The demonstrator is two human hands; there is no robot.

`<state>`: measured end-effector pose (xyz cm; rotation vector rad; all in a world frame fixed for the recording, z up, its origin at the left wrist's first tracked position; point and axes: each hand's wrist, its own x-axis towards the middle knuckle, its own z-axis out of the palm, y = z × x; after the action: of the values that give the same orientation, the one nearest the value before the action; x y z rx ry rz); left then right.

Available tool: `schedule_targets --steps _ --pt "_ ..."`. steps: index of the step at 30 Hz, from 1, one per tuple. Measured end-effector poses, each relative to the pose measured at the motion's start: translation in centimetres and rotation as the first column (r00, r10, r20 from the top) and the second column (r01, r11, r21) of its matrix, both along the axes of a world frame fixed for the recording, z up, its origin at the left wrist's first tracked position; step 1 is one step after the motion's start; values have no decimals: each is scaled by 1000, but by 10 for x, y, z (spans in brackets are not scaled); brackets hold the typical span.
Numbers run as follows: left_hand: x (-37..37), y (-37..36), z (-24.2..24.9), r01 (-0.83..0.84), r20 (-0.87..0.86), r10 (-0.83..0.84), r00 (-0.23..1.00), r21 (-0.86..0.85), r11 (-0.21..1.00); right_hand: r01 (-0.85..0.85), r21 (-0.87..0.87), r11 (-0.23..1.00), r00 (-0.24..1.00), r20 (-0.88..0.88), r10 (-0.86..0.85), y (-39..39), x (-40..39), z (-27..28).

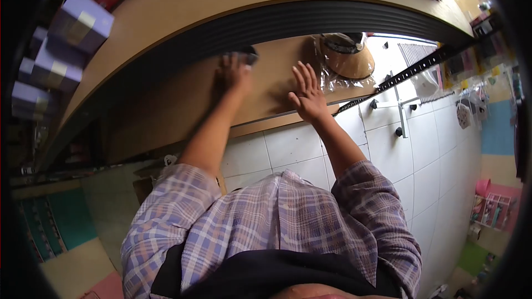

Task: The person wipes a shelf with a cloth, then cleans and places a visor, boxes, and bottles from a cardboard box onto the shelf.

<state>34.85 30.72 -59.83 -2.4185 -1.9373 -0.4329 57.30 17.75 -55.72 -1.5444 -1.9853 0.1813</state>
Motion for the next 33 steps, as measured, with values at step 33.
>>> schedule_targets --steps 33 --pt "-80 -135 -15 71 302 -100 948 104 992 69 -333 940 961 275 27 -22 -24 -22"
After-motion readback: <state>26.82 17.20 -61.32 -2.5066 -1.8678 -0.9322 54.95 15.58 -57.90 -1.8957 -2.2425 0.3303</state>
